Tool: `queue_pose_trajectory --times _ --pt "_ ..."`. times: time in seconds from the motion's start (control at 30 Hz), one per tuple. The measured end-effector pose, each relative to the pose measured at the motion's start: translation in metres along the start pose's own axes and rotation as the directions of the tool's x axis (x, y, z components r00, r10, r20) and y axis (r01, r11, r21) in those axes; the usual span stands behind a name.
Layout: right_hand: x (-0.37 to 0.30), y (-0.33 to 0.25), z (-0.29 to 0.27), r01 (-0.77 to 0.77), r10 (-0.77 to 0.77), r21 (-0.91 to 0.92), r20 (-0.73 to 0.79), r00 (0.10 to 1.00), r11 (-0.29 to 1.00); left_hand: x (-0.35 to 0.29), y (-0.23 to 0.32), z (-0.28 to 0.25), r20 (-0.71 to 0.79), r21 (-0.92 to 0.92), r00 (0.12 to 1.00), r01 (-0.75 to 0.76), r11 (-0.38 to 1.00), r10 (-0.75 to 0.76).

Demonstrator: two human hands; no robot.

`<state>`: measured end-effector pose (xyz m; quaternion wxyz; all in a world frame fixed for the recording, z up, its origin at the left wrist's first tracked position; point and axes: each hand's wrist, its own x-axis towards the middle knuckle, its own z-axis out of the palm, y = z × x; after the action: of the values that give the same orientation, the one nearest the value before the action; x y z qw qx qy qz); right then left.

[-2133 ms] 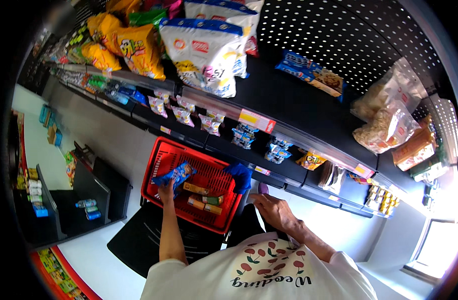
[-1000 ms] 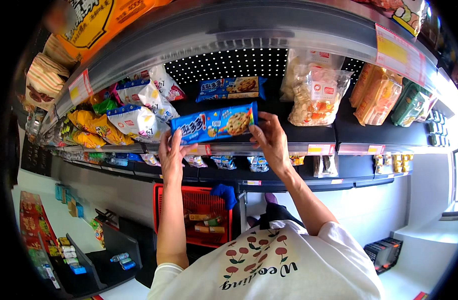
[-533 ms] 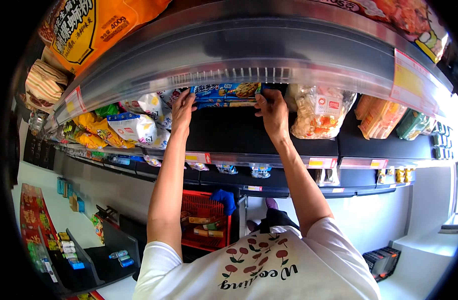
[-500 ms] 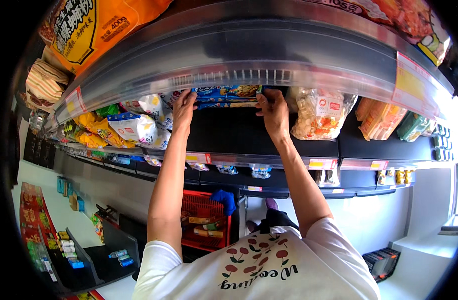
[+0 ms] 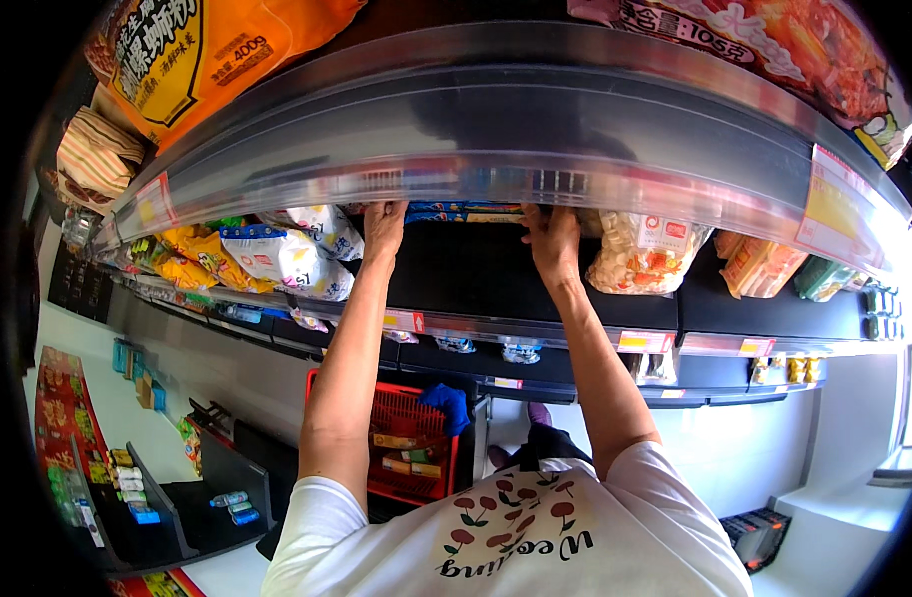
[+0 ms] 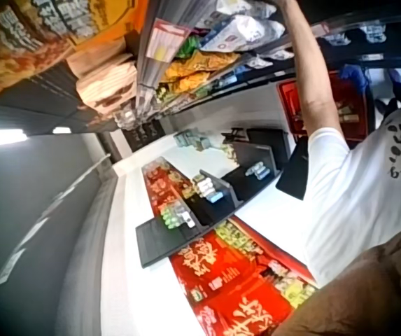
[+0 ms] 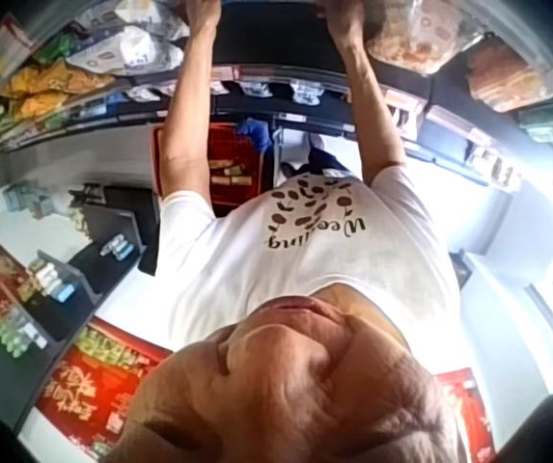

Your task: The person restocks a supermarket shelf by taking packaged snacks from a red basket and placing them onto the shelf. They also wipe the shelf surface with a blue cloth between items.

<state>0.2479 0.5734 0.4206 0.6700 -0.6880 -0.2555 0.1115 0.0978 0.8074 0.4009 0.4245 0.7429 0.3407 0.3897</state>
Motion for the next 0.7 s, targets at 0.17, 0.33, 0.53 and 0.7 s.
queue_pose_trajectory --times 0.17,0.33,0.53,0.7 --pt "0.002 0.006 -0.002 0.029 -0.029 -0.018 0.011 1.000 0.999 -0.003 0.001 0.001 0.012 0.007 1.000 0.004 1.000 -0.004" --pt "0.002 0.004 -0.004 0.017 -0.016 -0.027 0.036 0.999 0.999 -0.007 0.010 0.000 0.034 0.007 0.999 0.011 1.000 -0.011" --pt "0.000 0.001 -0.003 0.041 -0.041 -0.015 0.006 0.999 0.999 -0.006 0.001 0.003 -0.005 -0.022 0.999 -0.046 0.999 0.046" --pt "-0.008 -0.002 -0.004 0.003 -0.004 -0.112 -0.014 1.000 0.994 -0.019 0.004 -0.006 -0.053 0.106 0.994 -0.092 0.990 0.098"
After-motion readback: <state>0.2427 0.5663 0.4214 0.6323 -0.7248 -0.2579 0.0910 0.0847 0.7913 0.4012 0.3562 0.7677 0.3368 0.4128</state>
